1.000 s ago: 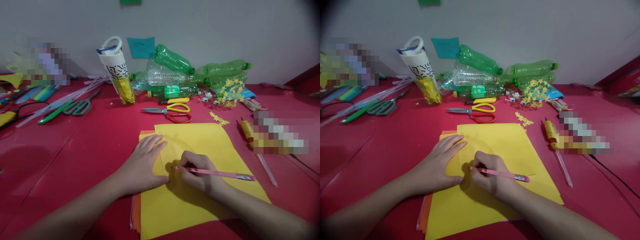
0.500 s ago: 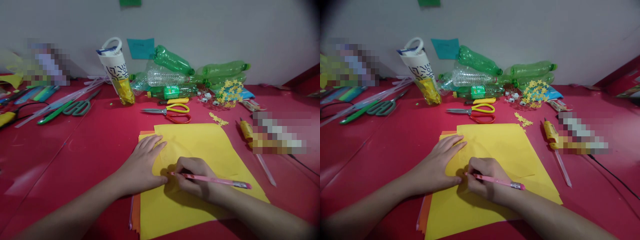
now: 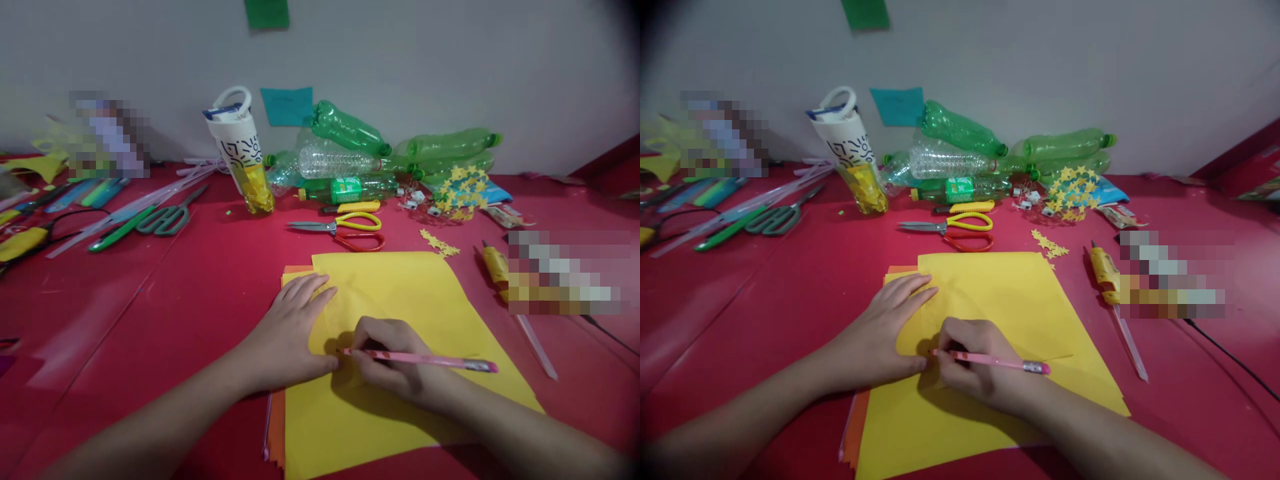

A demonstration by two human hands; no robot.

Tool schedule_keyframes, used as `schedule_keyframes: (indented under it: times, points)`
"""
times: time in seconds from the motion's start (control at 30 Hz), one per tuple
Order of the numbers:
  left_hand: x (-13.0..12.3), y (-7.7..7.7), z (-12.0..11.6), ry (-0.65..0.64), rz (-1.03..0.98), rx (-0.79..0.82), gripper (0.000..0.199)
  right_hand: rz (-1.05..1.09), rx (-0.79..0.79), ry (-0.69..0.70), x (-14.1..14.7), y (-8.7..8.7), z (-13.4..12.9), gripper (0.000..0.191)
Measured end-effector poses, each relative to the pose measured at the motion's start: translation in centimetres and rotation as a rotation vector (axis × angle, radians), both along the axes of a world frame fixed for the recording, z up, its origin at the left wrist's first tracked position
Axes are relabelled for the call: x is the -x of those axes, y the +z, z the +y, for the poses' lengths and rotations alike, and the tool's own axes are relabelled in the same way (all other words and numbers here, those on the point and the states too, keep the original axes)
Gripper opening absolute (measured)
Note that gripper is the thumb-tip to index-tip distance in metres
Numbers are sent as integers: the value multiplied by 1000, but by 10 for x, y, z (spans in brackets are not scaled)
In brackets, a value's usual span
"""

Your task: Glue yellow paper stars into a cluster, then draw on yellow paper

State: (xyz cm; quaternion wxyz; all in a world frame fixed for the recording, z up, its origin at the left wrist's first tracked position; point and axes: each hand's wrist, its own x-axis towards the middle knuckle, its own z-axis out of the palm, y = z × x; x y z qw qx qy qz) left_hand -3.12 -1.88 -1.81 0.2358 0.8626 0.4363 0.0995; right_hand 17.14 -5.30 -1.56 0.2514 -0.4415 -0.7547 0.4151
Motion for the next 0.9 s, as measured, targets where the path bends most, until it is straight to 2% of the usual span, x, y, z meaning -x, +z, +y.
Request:
schedule_keyframes:
  times: [0.3,0.4,0.5,0.6,0.7,0.77,0.83,0.9]
  points:
    - [-1,0,0,-16,28,-23,84,67,76,-24,-3,0,1,7]
    - [0,1,0,-17,29,-32,83,57,57,-78,-2,-1,0,3]
    - [2,1,-1,-28,17,-22,87,7,-68,-194,-2,0,2,7]
    - [3,0,-1,-30,17,-17,87,-57,-295,-325,-12,6,12,12]
    - [4,-2,-2,-28,18,-12,86,-179,-541,-460,-37,11,28,18]
    - [5,-3,-3,-31,14,-3,86,-371,-671,-500,-58,12,39,18]
    - [5,-3,-4,-37,10,7,86,-520,-688,-509,-75,11,48,23]
    - [5,-2,-4,-41,8,9,86,-563,-634,-478,-85,9,52,24]
